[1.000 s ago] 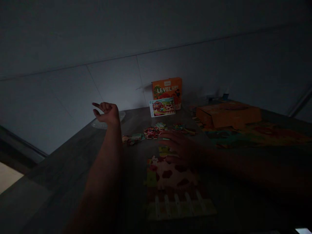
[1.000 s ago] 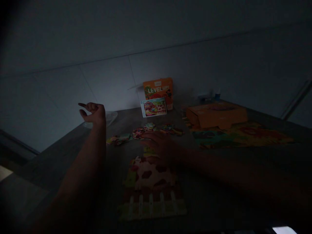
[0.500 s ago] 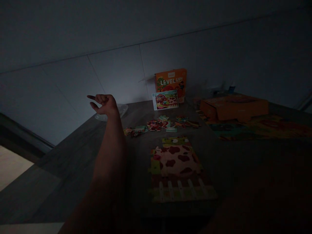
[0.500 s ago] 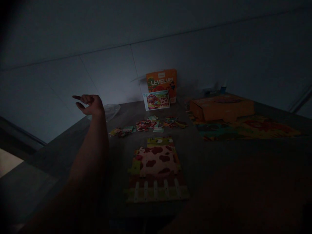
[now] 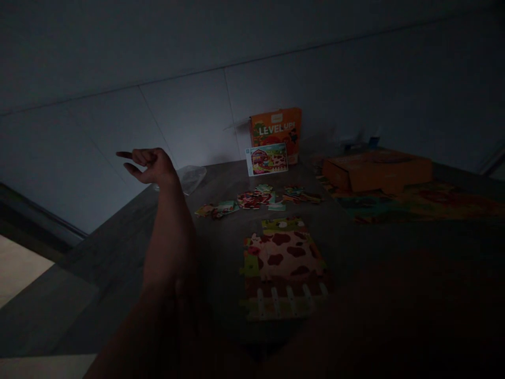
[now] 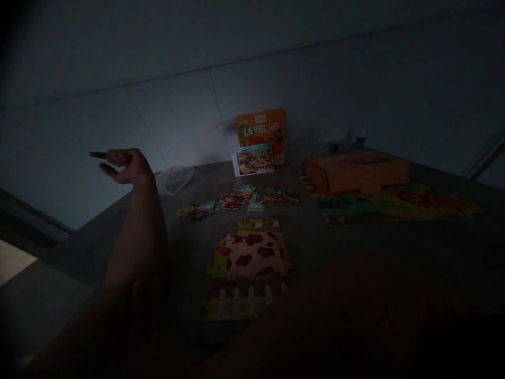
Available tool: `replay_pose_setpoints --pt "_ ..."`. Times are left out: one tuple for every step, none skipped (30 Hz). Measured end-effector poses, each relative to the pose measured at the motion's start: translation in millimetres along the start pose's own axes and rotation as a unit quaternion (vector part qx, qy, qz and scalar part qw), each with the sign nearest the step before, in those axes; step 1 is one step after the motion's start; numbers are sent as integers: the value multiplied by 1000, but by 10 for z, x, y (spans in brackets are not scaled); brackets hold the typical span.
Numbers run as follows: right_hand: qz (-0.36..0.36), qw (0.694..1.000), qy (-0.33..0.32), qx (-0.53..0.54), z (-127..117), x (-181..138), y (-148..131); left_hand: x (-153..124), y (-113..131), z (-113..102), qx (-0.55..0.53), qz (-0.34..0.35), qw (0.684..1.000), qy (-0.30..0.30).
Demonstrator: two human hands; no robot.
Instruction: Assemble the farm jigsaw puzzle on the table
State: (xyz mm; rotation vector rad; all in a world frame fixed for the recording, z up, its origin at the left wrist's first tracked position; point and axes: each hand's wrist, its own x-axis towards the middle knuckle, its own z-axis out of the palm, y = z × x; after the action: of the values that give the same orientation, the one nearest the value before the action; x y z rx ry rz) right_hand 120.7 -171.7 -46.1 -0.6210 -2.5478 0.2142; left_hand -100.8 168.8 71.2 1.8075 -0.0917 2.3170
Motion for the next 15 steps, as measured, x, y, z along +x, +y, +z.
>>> replay_pose_setpoints --pt "34 999 27 0 55 69 37 7 12 -31 -3 -18 1000 -12" --pt "55 997 55 -2 80 127 76 12 23 -58 -2 -34 999 -24" --pt "32 997 76 -1 71 176 118 16 31 -81 3 -44 999 -32" --pt "-13 996 89 -6 30 219 165 20 35 -99 12 -46 998 -34" --pt "-70 993 90 -21 -40 264 215 25 35 -113 23 -40 998 -31" --pt "-128 987 83 -43 -132 316 269 31 31 -122 34 -34 998 -28" --pt "-170 980 73 -70 -238 383 325 38 24 -125 45 -30 998 -26" --pt "-212 970 51 -105 -350 469 383 44 13 -120 56 -28 998 -27" --pt "-278 951 13 -138 -461 571 439 50 2 -106 68 -28 997 -23" --pt "-342 925 -35 -164 -563 687 493 51 -9 -83 82 -32 996 -12" --pt "-381 900 -91 -189 -652 808 544 48 -19 -51 97 -38 995 5" --pt "-405 878 -144 -212 -723 923 589 39 -28 -13 109 -50 992 44" --pt "-414 865 -169 -227 -774 1025 629 22 -34 28 118 -64 987 93" --pt "-417 859 -180 -239 -804 1104 662 -1 -40 69 111 -80 982 130" --pt "-422 855 -185 -238 -812 1156 687 -30 -46 108 84 -92 978 169"
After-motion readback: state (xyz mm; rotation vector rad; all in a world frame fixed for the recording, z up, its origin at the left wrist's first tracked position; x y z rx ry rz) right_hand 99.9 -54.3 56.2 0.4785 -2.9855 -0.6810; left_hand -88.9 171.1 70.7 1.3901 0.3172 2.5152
